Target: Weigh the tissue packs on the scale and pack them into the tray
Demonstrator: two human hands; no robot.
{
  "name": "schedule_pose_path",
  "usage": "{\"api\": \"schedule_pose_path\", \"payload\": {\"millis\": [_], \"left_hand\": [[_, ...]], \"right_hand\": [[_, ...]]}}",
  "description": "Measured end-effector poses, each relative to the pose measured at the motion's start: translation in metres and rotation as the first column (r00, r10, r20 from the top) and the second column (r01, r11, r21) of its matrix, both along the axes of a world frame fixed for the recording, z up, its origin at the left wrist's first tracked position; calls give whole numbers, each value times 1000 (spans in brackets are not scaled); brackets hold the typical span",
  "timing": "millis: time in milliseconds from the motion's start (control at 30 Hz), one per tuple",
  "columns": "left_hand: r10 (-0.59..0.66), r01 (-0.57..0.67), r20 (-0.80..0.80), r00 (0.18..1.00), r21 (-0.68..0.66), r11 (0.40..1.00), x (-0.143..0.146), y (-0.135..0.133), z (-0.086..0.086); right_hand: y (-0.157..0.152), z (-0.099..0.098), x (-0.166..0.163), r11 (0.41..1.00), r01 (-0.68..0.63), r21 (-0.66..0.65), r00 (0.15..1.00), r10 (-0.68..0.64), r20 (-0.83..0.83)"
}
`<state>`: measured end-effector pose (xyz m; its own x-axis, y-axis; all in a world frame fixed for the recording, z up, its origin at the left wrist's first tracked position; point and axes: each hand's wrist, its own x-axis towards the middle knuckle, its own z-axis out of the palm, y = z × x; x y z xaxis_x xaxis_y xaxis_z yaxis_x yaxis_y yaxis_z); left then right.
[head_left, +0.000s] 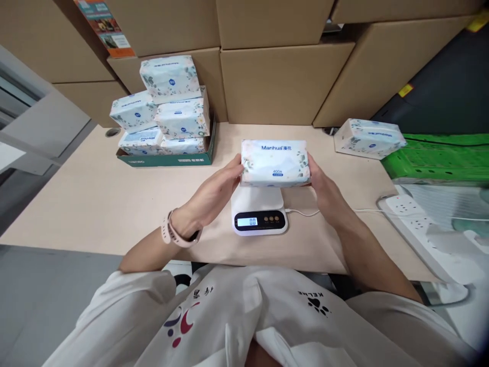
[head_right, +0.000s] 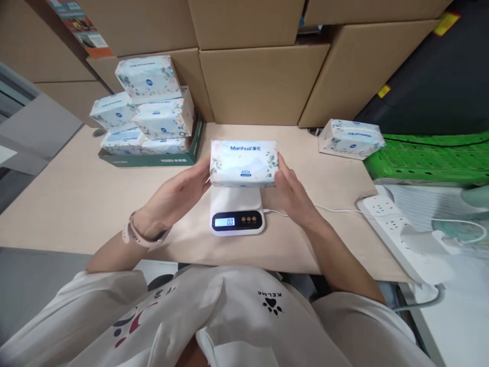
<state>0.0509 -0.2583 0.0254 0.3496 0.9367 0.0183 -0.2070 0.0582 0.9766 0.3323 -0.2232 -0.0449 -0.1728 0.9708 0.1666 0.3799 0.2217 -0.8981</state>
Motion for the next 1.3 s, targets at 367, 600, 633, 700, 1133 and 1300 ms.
{"api": "schedule_pose_path", "payload": {"millis": [367, 600, 633, 700, 1133, 1300], "left_hand": [[108, -98, 40, 993, -190, 977, -38, -24, -57], [304, -302, -96, 948, 36, 953, -61, -13, -88], [291, -287, -90, 953, 58, 956, -61, -13, -89], [269, -264, -74, 960, 71, 962, -61, -16, -89], [240, -239, -73, 968, 16, 971, -55, -22, -93], [217, -216, -57, 975, 14, 976, -57, -22, -95]], "right_hand": [[-10, -8, -24, 991, -55, -122, 996, 63, 67], [-1, -30, -12, 978, 210, 8, 966, -206, -158], [0, -33, -9, 976, 218, 8, 965, -215, -148], [3, -36, -5, 983, 180, -33, 976, -183, -122], [-3, -29, -9, 983, -47, -179, 994, 28, -103], [-4, -30, -8, 984, -50, -170, 992, 30, -120]]}}
